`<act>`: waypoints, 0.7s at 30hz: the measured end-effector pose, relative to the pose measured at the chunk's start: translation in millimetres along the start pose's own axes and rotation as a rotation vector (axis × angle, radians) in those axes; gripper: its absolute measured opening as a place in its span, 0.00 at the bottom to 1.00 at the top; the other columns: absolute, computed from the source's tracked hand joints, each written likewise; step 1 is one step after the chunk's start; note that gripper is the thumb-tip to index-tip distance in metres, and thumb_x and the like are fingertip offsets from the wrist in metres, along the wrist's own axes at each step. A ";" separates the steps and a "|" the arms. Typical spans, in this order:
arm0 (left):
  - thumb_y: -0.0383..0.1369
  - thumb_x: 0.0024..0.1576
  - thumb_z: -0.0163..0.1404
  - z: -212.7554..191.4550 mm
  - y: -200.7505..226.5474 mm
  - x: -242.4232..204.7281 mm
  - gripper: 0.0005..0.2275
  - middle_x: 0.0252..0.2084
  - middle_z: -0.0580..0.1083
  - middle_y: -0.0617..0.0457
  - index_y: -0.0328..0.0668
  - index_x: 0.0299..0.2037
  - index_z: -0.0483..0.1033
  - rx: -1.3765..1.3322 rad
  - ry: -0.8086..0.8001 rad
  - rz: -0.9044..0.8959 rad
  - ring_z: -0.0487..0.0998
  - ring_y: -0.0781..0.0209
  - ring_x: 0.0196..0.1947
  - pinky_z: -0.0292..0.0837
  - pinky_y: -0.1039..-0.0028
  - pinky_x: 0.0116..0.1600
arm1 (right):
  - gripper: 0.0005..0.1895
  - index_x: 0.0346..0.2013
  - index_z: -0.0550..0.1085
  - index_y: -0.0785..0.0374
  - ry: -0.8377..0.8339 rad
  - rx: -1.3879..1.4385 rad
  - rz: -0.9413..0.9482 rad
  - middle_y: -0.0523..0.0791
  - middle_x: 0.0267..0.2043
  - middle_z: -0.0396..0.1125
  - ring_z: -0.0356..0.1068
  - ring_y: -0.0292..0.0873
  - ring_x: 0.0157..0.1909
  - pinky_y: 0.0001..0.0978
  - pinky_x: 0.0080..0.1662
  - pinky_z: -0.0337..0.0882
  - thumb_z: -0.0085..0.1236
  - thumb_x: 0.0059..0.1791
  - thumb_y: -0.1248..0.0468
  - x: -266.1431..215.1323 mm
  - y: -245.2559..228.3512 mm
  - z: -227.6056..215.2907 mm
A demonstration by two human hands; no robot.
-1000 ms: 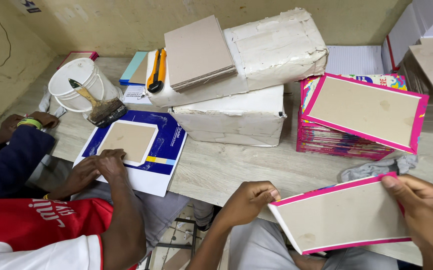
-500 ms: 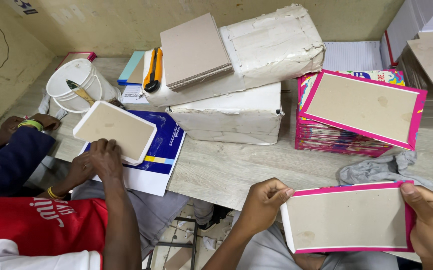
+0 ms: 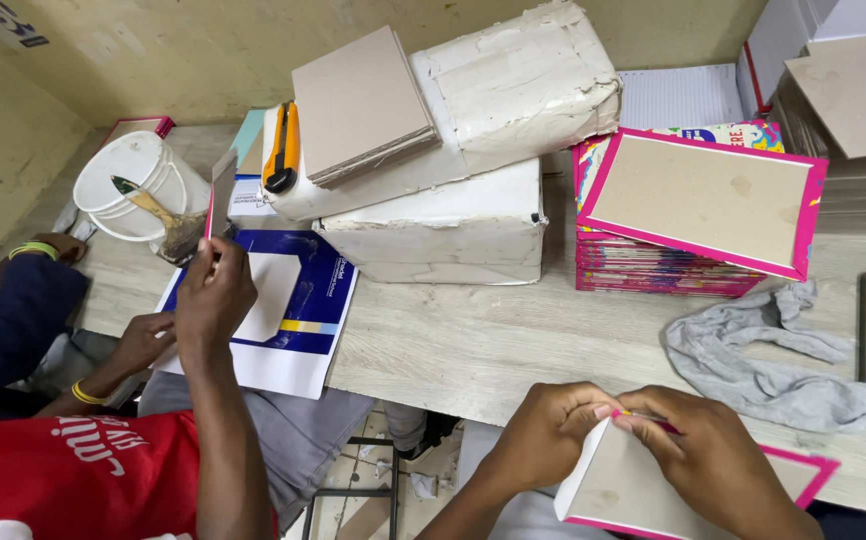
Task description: The person assembles books by applying glue to the edges of book covers and attaching them to the book blocks. They smooth the glued edges with their fingers and stack the finished books on a pile to the right.
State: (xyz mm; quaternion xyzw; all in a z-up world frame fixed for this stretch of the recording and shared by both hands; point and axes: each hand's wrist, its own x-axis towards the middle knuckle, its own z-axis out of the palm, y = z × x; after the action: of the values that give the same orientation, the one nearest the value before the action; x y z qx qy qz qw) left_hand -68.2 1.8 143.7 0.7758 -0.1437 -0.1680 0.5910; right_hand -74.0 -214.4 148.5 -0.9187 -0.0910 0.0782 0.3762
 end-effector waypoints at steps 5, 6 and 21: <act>0.34 0.70 0.42 2.2 0.0 -5.6 0.11 0.44 0.81 0.52 0.44 0.50 0.80 0.271 -0.039 0.108 0.80 0.54 0.43 0.70 0.64 0.46 | 0.10 0.28 0.91 0.43 -0.072 0.056 0.204 0.28 0.27 0.87 0.77 0.28 0.31 0.24 0.42 0.70 0.68 0.49 0.49 1.5 3.9 -0.8; 0.31 0.70 0.38 6.9 -7.4 -4.8 0.12 0.45 0.80 0.46 0.40 0.50 0.76 0.421 -0.008 0.275 0.81 0.44 0.44 0.71 0.57 0.47 | 0.12 0.25 0.89 0.46 -0.054 0.068 0.225 0.29 0.25 0.85 0.73 0.29 0.29 0.24 0.40 0.69 0.68 0.49 0.50 0.4 6.0 0.2; 0.36 0.68 0.57 47.3 -22.1 -4.1 0.07 0.28 0.70 0.63 0.44 0.41 0.77 -0.698 0.089 -0.146 0.58 0.76 0.26 0.53 0.81 0.32 | 0.09 0.28 0.92 0.50 0.068 0.170 0.196 0.31 0.28 0.88 0.79 0.29 0.32 0.25 0.41 0.72 0.71 0.47 0.54 -12.3 5.6 -9.9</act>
State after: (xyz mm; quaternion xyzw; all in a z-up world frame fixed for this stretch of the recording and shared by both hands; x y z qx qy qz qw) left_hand -91.7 -31.8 111.1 0.5418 0.0041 -0.2147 0.8126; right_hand -83.2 -227.8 152.4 -0.8902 0.0192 0.0907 0.4461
